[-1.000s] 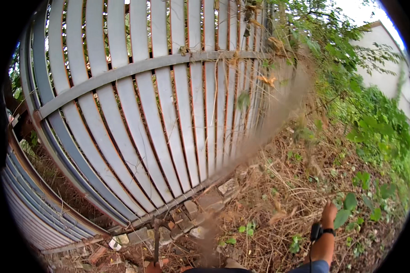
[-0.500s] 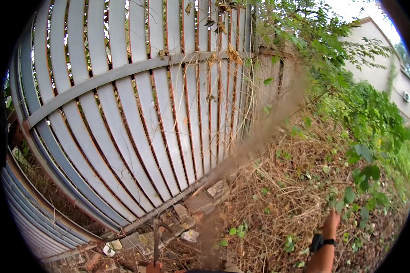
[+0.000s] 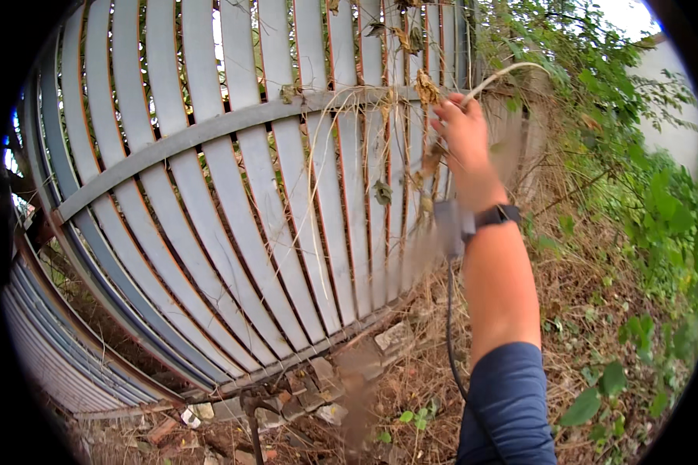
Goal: The person clears dry vines and brush from a metal fence by hand and using a sickle.
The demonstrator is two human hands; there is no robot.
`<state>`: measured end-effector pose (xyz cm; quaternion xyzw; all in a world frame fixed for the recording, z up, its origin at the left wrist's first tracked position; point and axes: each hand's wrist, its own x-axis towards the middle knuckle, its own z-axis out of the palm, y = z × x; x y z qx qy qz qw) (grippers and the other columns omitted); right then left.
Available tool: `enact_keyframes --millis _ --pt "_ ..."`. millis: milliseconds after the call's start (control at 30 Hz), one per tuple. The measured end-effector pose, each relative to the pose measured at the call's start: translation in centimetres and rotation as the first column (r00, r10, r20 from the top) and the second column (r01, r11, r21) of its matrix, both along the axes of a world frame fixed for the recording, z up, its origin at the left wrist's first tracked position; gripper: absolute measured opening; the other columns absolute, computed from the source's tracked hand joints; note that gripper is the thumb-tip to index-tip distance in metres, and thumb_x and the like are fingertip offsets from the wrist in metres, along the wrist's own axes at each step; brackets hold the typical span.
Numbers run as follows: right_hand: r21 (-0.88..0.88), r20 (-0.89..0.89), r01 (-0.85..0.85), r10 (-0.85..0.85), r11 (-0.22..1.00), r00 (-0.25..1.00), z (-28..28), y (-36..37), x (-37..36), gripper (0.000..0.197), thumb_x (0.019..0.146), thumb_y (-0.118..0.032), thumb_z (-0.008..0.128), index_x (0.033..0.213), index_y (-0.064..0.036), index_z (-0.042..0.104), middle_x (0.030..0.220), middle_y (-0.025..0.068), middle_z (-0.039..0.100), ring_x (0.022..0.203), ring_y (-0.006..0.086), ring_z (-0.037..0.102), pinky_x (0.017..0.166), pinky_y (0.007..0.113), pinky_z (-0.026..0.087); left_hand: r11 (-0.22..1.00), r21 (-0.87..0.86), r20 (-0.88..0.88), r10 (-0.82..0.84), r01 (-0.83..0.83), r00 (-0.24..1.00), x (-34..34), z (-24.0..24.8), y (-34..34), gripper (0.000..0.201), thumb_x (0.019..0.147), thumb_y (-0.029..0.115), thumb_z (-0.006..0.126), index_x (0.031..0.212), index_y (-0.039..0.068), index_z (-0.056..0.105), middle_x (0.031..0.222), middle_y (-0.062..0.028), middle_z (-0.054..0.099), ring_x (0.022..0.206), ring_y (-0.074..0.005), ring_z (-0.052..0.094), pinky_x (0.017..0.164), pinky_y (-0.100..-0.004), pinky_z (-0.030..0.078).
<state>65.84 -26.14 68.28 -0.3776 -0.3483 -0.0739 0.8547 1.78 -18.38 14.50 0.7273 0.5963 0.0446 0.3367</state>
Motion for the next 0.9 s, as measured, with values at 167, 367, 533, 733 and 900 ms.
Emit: enact_keyframes --millis 167,367,533,733,900 --pt "-0.178 -0.199 -0.130 0.094 0.975 0.976 2.7 8.6 1.6 0.025 0.090 -0.008 0.058 0.112 -0.0094 0.048 0.095 0.0039 0.052 0.084 0.0146 0.052 0.066 0.029 0.043 0.999 0.014 -0.013 0.039 -0.039 0.999 -0.5 -1.6 -0.3 0.033 0.090 0.025 0.054 0.107 -0.002 0.063 0.087 -0.0227 0.064 0.075 -0.0350 0.061 0.062 -0.0457 0.049" --pt "-0.128 -0.249 -0.432 0.393 0.893 0.885 3.6 12.4 -0.6 0.036 0.092 -0.026 0.062 0.116 -0.0061 0.045 0.088 0.0068 0.057 0.070 0.0199 0.063 0.048 0.030 0.045 0.997 0.030 -0.016 0.070 -0.069 0.997 -1.3 -3.9 -0.3 0.033 0.089 0.024 0.055 0.106 -0.002 0.062 0.088 -0.0232 0.063 0.077 -0.0356 0.061 0.064 -0.0458 0.050" --pt "-0.077 -0.228 -0.379 0.353 0.922 0.907 4.4 10.5 -2.1 0.020 0.093 -0.026 0.060 0.095 -0.0070 0.053 0.066 0.0034 0.050 0.046 0.0147 0.046 0.041 0.030 0.037 0.997 0.041 -0.013 0.071 -0.070 0.997 -2.1 -6.3 0.3 0.032 0.088 0.023 0.056 0.106 -0.003 0.062 0.089 -0.0237 0.063 0.078 -0.0361 0.061 0.065 -0.0460 0.050" --pt "-0.101 -0.076 -0.056 0.049 0.993 0.996 2.8 7.4 -1.3 0.018 0.092 -0.023 0.060 0.092 -0.0060 0.057 0.065 0.0030 0.051 0.046 0.0133 0.045 0.042 0.030 0.038 0.997 0.058 -0.001 0.048 -0.048 0.999 -3.4 -9.6 1.4 0.032 0.087 0.023 0.056 0.105 -0.003 0.062 0.090 -0.0242 0.063 0.080 -0.0366 0.061 0.066 -0.0461 0.050" --pt "-0.267 -0.042 0.175 -0.193 0.948 0.980 -1.0 2.2 1.0 0.019 0.091 -0.019 0.058 0.091 -0.0012 0.063 0.070 0.0059 0.056 0.053 0.0125 0.049 0.047 0.030 0.040 0.997 0.076 0.008 0.019 -0.020 1.000 -4.5 -12.3 2.5 0.032 0.086 0.022 0.057 0.105 -0.003 0.062 0.091 -0.0247 0.063 0.081 -0.0371 0.061 0.067 -0.0462 0.050"
